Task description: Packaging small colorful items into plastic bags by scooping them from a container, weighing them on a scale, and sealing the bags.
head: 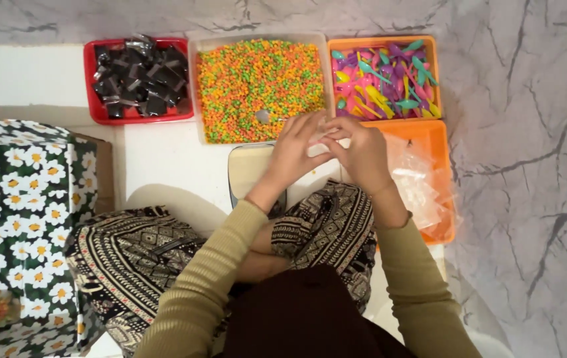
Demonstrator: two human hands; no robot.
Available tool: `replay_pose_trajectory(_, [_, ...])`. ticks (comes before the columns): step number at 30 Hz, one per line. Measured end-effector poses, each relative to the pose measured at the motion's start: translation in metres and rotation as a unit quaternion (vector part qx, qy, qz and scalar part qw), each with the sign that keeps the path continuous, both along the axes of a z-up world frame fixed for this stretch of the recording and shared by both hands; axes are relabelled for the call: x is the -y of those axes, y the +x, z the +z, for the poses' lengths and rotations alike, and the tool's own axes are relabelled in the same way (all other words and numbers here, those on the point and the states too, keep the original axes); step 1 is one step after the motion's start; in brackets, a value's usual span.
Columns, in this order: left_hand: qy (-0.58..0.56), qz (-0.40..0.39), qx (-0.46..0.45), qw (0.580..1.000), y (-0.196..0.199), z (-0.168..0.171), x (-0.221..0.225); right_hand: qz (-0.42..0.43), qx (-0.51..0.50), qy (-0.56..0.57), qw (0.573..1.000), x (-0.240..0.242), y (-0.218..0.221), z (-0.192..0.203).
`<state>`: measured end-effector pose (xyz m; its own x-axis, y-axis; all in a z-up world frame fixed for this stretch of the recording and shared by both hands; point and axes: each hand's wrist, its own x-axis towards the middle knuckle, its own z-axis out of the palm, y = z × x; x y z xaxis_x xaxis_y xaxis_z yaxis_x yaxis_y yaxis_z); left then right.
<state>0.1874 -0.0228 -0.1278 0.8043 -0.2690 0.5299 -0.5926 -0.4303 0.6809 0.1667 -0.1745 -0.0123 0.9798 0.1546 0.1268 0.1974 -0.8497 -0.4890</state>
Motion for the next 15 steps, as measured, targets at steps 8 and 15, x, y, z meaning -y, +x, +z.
replay_pose_trajectory(8, [-0.078,-0.013,-0.073,0.994,-0.018,0.037,-0.053,-0.014,-0.104,0.223,0.969,-0.035,0.022,-0.04])
replay_pose_trajectory(15, [-0.062,0.013,-0.042,0.997,0.0,0.033,-0.081,0.014,-0.101,0.288,0.952,-0.05,0.035,-0.029])
